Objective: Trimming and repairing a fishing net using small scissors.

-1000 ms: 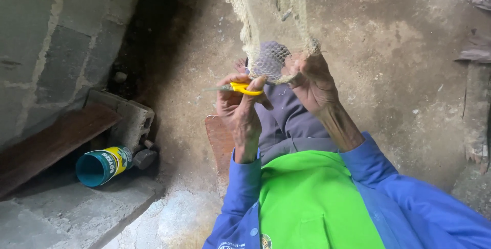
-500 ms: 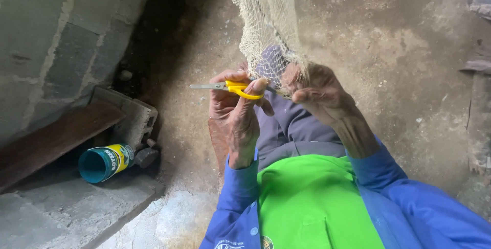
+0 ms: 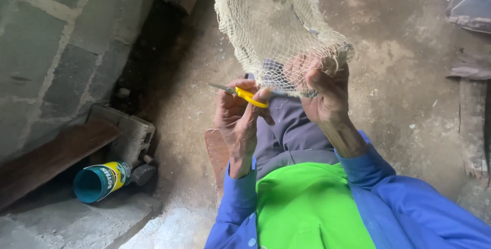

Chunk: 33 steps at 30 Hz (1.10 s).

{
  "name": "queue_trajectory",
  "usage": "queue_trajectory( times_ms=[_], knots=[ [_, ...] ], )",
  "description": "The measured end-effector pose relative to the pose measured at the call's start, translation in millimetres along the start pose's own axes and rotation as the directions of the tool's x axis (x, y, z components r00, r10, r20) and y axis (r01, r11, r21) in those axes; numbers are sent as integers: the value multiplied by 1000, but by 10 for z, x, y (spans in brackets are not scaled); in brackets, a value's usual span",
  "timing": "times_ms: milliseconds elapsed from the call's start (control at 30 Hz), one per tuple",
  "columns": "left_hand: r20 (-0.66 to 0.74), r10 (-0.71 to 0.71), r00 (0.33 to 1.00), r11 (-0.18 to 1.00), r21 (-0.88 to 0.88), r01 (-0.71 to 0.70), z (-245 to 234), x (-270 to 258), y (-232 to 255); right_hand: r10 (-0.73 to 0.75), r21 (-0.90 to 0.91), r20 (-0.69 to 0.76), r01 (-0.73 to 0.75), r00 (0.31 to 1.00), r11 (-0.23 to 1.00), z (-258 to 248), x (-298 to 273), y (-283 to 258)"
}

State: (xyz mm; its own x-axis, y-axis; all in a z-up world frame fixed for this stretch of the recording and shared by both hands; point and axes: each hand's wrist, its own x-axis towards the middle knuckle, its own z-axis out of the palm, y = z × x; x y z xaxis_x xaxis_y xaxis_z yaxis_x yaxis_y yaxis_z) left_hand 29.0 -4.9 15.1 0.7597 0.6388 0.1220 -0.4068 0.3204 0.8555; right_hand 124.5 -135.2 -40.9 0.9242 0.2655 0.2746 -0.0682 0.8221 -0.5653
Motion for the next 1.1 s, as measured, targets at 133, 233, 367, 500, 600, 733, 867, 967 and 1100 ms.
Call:
queue_trajectory(
  times_ms=[133, 233, 367, 500, 600, 733, 867, 967, 1100],
  knots=[
    [8, 88, 996, 996, 6, -89, -14, 14, -19, 5, -60, 30, -3, 1000, 998, -150, 9, 94],
    [57, 244, 968, 956, 151, -250, 132, 14, 158, 71, -19, 9, -71, 997, 997, 17, -2, 67],
    [318, 208, 925, 936, 211, -283, 237, 85, 150, 151, -29, -50, -152, 987, 988, 54, -3, 91],
    [326, 268, 907, 896, 261, -359, 185, 191, 89, 169, -63, -66, -173, 983, 983, -75, -34, 117],
    [329, 290, 899, 896, 238, -376, 139, 276, 212, 174, -74, -90, -181, 981, 981, -23, -3, 41],
    [348, 317, 882, 885, 227, -407, 175, 343, 447, 191, -12, -23, -191, 981, 982, -48, 46, 72],
    [397, 351, 848, 846, 254, -469, 202, 381, 546, 117, -6, 44, -117, 992, 993, -235, 97, 202],
    [425, 359, 831, 837, 248, -488, 234, 408, 606, 57, -107, 39, -52, 998, 993, -303, 122, 129],
    [481, 347, 805, 833, 237, -501, 253, 448, 632, 74, -58, 37, -72, 997, 996, 199, 152, -71]
  ],
)
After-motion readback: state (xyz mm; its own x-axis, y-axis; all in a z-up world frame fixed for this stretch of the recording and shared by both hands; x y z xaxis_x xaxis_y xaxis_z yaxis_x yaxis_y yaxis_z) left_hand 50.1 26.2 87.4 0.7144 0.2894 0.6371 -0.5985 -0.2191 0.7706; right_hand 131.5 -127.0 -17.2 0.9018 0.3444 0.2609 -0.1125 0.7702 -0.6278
